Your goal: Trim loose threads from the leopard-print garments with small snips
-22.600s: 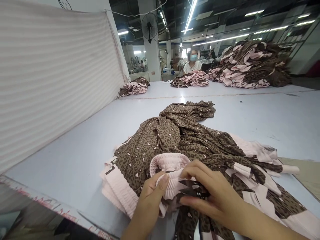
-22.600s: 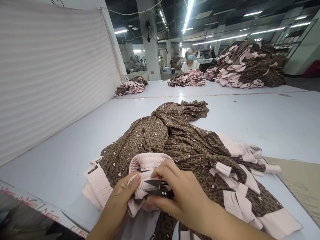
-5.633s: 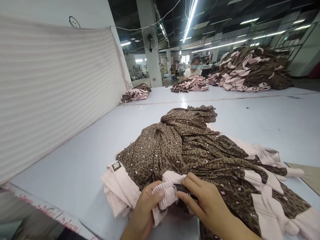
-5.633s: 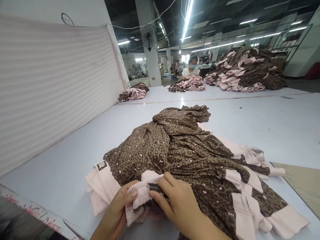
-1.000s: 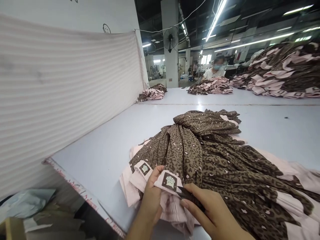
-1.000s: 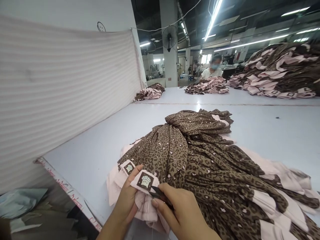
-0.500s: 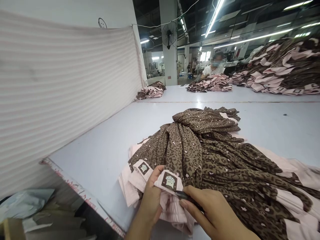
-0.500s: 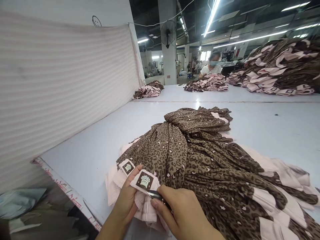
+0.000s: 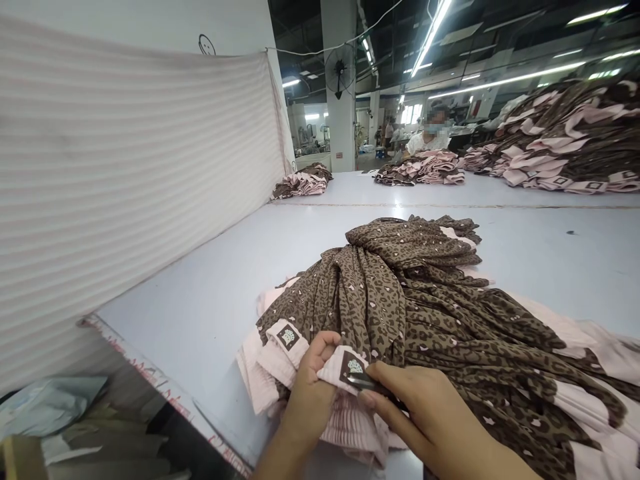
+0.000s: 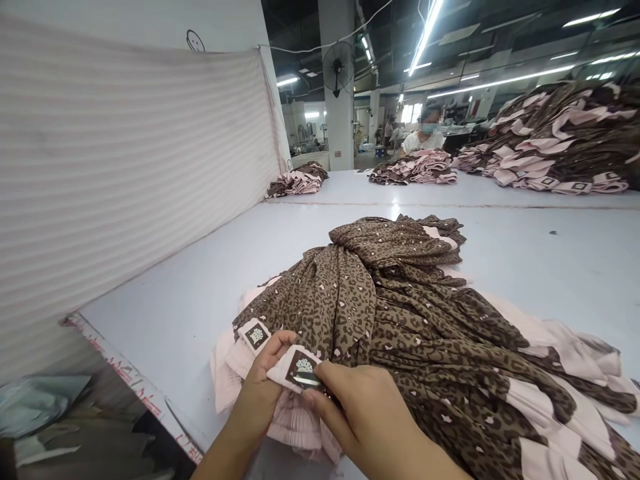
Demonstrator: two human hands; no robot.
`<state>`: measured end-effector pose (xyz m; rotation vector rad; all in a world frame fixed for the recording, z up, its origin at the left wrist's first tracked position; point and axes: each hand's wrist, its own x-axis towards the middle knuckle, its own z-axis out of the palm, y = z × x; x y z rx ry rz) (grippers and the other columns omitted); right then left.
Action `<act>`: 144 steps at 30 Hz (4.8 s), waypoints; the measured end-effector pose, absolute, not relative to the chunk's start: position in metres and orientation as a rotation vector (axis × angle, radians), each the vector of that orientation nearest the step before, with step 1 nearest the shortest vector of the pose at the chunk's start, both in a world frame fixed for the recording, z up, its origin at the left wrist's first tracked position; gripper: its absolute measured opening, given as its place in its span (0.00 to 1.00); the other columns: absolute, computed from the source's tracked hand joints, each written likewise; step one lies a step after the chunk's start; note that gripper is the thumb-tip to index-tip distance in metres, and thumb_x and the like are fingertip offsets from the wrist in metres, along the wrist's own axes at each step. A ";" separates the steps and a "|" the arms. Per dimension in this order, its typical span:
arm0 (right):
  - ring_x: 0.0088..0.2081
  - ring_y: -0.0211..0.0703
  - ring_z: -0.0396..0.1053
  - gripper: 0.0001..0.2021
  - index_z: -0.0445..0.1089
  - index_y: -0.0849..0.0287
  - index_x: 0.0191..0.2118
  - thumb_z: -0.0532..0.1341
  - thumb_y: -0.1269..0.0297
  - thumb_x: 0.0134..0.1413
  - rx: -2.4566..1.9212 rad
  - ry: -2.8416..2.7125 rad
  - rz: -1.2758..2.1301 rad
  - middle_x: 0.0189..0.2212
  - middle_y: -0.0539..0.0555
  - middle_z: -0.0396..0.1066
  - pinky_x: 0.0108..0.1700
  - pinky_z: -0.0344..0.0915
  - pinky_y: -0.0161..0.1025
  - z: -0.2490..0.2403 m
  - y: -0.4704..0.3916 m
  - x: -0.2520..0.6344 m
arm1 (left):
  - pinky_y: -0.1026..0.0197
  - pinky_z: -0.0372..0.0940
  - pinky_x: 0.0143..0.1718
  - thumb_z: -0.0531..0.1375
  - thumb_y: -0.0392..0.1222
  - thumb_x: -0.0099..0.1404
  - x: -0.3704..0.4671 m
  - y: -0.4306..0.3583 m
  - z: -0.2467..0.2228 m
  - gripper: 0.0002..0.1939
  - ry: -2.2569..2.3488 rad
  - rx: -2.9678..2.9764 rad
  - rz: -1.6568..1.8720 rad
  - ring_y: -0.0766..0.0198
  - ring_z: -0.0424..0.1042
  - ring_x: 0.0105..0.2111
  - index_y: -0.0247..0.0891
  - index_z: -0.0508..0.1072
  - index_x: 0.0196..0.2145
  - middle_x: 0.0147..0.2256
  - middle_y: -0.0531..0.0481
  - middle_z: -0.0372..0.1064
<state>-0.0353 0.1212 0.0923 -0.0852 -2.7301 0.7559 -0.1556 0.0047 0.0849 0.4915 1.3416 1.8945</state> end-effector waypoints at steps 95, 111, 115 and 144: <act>0.26 0.40 0.58 0.26 0.56 0.57 0.22 0.51 0.37 0.55 -0.395 -2.072 2.071 0.22 0.48 0.55 0.29 0.58 0.37 0.078 0.108 -0.024 | 0.68 0.60 0.28 0.71 0.40 0.49 -0.141 -0.010 0.065 0.11 1.059 0.281 1.887 0.68 0.68 0.25 0.41 0.78 0.32 0.25 0.54 0.70; 0.28 0.39 0.62 0.18 0.59 0.57 0.25 0.49 0.54 0.64 -0.340 -2.382 1.437 0.25 0.49 0.61 0.30 0.58 0.33 0.063 0.109 -0.009 | 0.58 0.68 0.40 0.72 0.42 0.45 -0.142 -0.008 0.062 0.16 1.048 -0.068 1.969 0.57 0.75 0.33 0.38 0.79 0.34 0.29 0.49 0.78; 0.27 0.39 0.62 0.15 0.58 0.55 0.28 0.49 0.56 0.65 -0.278 -2.436 1.229 0.26 0.48 0.61 0.29 0.57 0.33 0.059 0.107 -0.011 | 0.54 0.67 0.46 0.73 0.42 0.42 -0.140 -0.005 0.063 0.17 1.062 -0.111 1.975 0.55 0.76 0.34 0.37 0.79 0.32 0.29 0.49 0.79; 0.27 0.42 0.66 0.11 0.66 0.58 0.36 0.49 0.64 0.67 -0.212 -2.385 0.421 0.29 0.54 0.69 0.30 0.58 0.35 0.055 0.105 -0.012 | 0.62 0.65 0.33 0.73 0.38 0.42 -0.131 -0.012 0.066 0.19 1.158 0.002 1.937 0.62 0.73 0.28 0.39 0.77 0.35 0.27 0.54 0.74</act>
